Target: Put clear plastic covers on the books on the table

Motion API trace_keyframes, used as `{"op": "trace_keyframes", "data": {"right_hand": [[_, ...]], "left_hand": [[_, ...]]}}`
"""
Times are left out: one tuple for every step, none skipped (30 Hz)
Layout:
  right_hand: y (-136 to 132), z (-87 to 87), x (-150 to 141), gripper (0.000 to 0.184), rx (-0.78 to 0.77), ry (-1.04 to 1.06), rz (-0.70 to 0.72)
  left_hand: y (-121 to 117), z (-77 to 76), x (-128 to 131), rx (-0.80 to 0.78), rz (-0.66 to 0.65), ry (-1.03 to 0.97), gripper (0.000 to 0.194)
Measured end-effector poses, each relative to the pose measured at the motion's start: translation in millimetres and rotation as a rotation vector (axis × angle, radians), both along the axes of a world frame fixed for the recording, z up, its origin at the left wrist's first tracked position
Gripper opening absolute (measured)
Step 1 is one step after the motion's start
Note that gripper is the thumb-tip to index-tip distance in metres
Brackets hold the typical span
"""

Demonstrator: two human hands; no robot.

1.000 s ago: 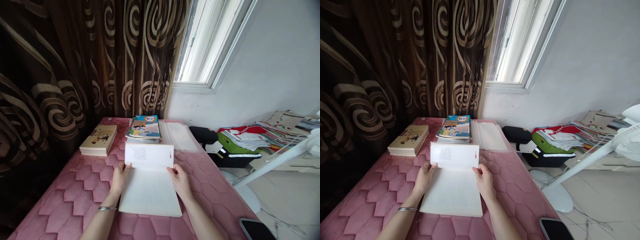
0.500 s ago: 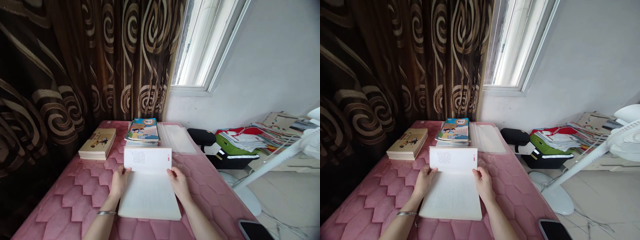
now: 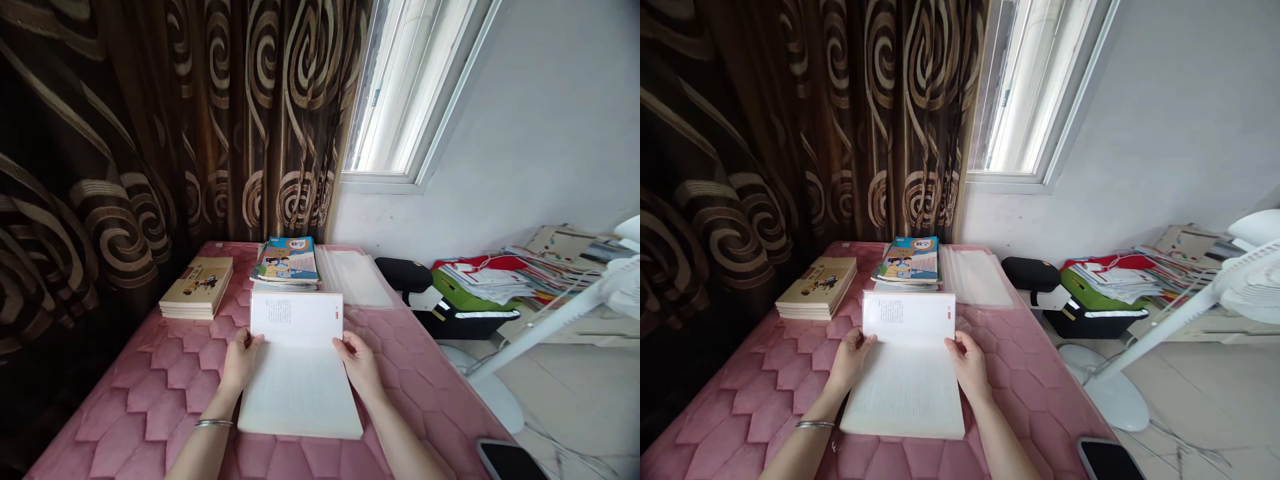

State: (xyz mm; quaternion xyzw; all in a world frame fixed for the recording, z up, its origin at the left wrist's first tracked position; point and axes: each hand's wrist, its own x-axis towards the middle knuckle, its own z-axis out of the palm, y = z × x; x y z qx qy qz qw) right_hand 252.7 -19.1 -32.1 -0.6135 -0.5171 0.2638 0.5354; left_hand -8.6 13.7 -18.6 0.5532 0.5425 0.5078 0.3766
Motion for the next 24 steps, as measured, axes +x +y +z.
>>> {"op": "trace_keyframes", "data": {"right_hand": [[0, 0.1, 0, 0.040, 0.001, -0.002, -0.002], [0, 0.3, 0, 0.040, 0.002, -0.010, -0.007], [-1, 0.5, 0, 0.039, 0.003, -0.021, -0.012], [-1, 0.6, 1, 0.038, 0.005, -0.035, -0.017], [-1, 0.6, 1, 0.037, 0.012, -0.049, -0.020], [-1, 0.4, 1, 0.036, 0.020, -0.064, -0.022], [0, 0.1, 1, 0.035, 0.030, -0.077, -0.026], [0, -0.3, 1, 0.035, 0.039, -0.086, -0.032], [0, -0.7, 1, 0.034, 0.046, -0.089, -0.039], [0, -1.0, 1, 0.034, 0.049, -0.083, -0.045], [1, -1.3, 0, 0.035, 0.045, -0.067, -0.048], [1, -1.4, 0, 0.035, 0.038, -0.043, -0.046], [1, -1.2, 0, 0.036, 0.031, -0.012, -0.038], [1, -0.8, 0, 0.036, 0.026, 0.019, -0.024], [1, -0.3, 0, 0.037, 0.021, 0.044, -0.007], [1, 0.4, 0, 0.037, 0.016, 0.060, 0.008], [0, 1.2, 0, 0.037, 0.011, 0.067, 0.017], [0, 2.0, 0, 0.037, 0.004, 0.065, 0.019], [0, 2.7, 0, 0.038, -0.005, 0.058, 0.014], [-1, 3.4, 0, 0.039, -0.012, 0.048, 0.006], [-1, 4.0, 0, 0.040, -0.015, 0.036, -0.005], [-1, 4.4, 0, 0.040, -0.013, 0.021, -0.016], [-2, 4.7, 0, 0.040, -0.009, 0.004, -0.025], [-2, 5.0, 0, 0.040, -0.003, -0.015, -0.034]], "left_hand": [[0, -0.2, 0, 0.004, 0.009, 0.013, 0.035], [0, 0.0, 0, 0.005, 0.022, 0.031, 0.035], [0, 0.6, 0, 0.005, 0.032, 0.048, 0.035], [0, 1.4, 0, 0.007, 0.039, 0.058, 0.035], [-1, 2.5, 0, 0.012, 0.041, 0.059, 0.036], [-1, 3.6, 1, 0.019, 0.041, 0.057, 0.036], [-2, 4.5, 1, 0.026, 0.040, 0.056, 0.037], [-3, 5.1, 1, 0.031, 0.040, 0.057, 0.038], [-3, 5.2, 1, 0.033, 0.039, 0.061, 0.038], [-3, 4.7, 1, 0.030, 0.033, 0.070, 0.038], [-3, 3.7, 1, 0.024, 0.024, 0.081, 0.038], [-2, 2.2, 1, 0.020, 0.014, 0.090, 0.037], [-1, 0.3, 1, 0.018, 0.001, 0.093, 0.035], [0, -1.7, 0, 0.018, -0.010, 0.092, 0.034], [1, -3.6, 0, 0.017, -0.016, 0.091, 0.033], [2, -5.2, 0, 0.014, -0.016, 0.095, 0.032], [2, -6.3, 0, 0.008, -0.013, 0.105, 0.032], [3, -6.7, 0, -0.001, -0.006, 0.122, 0.032], [3, -6.6, 0, -0.011, 0.004, 0.147, 0.032], [3, -5.8, 0, -0.018, 0.015, 0.172, 0.032], [2, -4.5, 0, -0.021, 0.023, 0.194, 0.032], [1, -2.9, 0, -0.021, 0.029, 0.210, 0.032], [1, -1.1, 0, -0.018, 0.035, 0.220, 0.032], [0, 0.5, 0, -0.012, 0.037, 0.227, 0.032]]}}
